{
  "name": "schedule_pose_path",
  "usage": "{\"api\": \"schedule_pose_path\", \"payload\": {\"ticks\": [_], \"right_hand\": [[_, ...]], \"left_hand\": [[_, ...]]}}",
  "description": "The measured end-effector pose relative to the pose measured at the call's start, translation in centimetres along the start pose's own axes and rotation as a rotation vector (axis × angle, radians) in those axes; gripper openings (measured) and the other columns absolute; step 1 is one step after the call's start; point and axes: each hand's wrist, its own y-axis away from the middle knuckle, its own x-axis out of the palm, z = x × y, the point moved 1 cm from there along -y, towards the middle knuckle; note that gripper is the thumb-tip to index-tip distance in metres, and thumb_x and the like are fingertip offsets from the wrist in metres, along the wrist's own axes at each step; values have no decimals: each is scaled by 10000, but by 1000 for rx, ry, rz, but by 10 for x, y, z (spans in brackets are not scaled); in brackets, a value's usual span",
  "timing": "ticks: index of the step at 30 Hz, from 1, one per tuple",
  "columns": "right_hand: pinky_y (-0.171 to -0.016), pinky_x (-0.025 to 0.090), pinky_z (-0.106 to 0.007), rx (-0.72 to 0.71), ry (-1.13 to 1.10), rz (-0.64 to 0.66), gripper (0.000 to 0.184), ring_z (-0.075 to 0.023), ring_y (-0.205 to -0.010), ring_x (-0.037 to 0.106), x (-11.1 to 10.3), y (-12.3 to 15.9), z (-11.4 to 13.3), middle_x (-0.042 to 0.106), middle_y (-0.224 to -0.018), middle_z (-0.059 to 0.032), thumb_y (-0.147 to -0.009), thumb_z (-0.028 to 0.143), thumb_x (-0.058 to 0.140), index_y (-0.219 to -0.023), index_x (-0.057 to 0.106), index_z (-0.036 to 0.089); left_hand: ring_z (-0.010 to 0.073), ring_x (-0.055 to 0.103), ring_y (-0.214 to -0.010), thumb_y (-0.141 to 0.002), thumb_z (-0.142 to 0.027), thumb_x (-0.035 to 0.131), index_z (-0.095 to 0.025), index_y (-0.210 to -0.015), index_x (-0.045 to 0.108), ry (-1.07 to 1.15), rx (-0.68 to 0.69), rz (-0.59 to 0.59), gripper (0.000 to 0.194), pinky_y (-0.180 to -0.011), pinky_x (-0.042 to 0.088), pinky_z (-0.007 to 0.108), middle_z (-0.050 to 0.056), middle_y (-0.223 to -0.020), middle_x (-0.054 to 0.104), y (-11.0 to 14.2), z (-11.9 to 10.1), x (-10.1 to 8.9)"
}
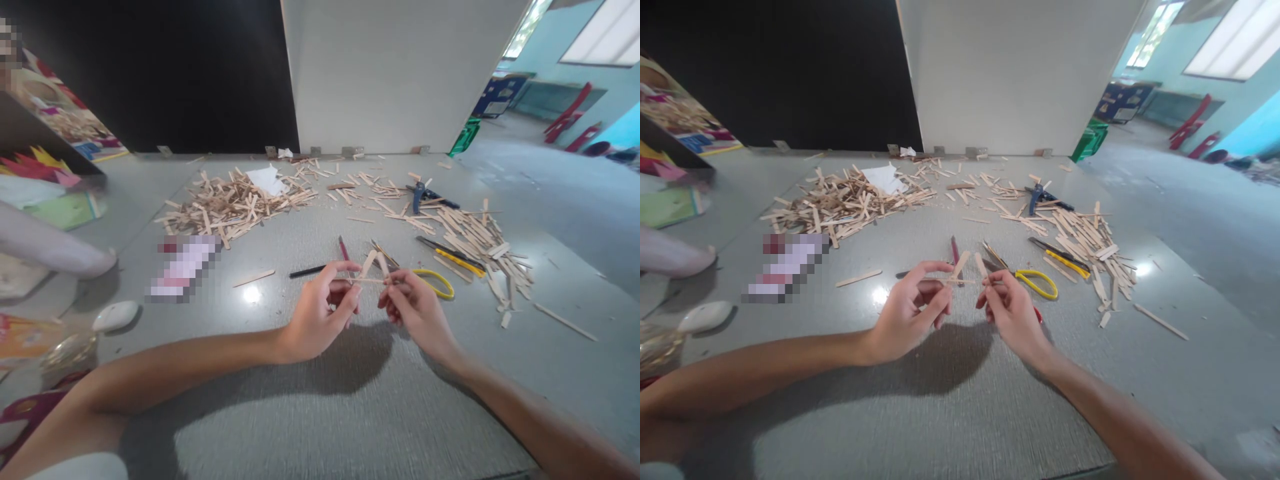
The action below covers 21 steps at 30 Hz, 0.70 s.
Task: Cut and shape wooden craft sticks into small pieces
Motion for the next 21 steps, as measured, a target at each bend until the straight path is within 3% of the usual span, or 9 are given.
{"api": "schedule_pose_path", "payload": {"ticks": [3, 6, 9, 12, 14, 17, 21], "right_hand": [[-646, 516, -327, -66, 356, 31, 119, -209, -667, 667, 0, -1, -8, 708, -763, -52, -948, 221, 554, -846, 616, 229], [-742, 538, -361, -104, 414, 59, 130, -240, -763, 697, 0, 0, -11, 724, -835, -79, -888, 190, 604, -782, 672, 223], [-753, 553, -359, -194, 463, -22, 179, -239, -779, 711, -4, 1, -6, 762, -932, -103, -991, 222, 559, -991, 737, 203], [-673, 554, -319, -427, 558, -157, 292, -192, -658, 686, -7, 3, 1, 791, -1005, -118, -1119, 289, 484, -1300, 666, 148], [-612, 531, -294, -590, 657, -167, 307, -172, -605, 681, -8, 5, 5, 811, -969, -109, -1158, 316, 476, -1337, 642, 130], [-539, 463, -278, -748, 771, -152, 315, -162, -589, 699, -6, 7, 9, 801, -807, -68, -1187, 271, 425, -1129, 707, 143], [-512, 419, -269, -768, 764, -171, 430, -119, -478, 601, -1, 10, 10, 699, -625, -6, -1179, 208, 422, -834, 676, 181]], "left_hand": [[84, 553, -492, -1025, -364, 613, -148, -1255, 559, -3, -9, -18, 320, -471, 462, 175, -44, -700, 635, -5, 0, -2], [82, 547, -483, -1030, -349, 599, -149, -1240, 565, 0, -28, 8, 292, -475, 462, 177, -50, -686, 629, -11, 1, -4], [79, 532, -479, -1045, -342, 584, -150, -1241, 574, -31, -59, 50, 275, -475, 459, 177, -49, -682, 633, -12, 1, -5], [76, 510, -466, -1055, -350, 584, -152, -1303, 550, -49, -91, 105, 319, -460, 438, 173, -52, -676, 639, -11, 1, -4], [82, 518, -461, -1054, -360, 600, -164, -1425, 474, -11, -111, 160, 438, -452, 436, 176, -54, -694, 658, -9, 1, -3], [89, 552, -466, -1046, -386, 646, -192, -1557, 342, 65, -129, 203, 626, -451, 439, 179, -48, -736, 690, -5, 2, 1], [92, 593, -482, -1023, -486, 708, -203, -1587, 290, 196, -156, 164, 756, -450, 440, 177, -45, -765, 702, 0, 4, 7]]}}
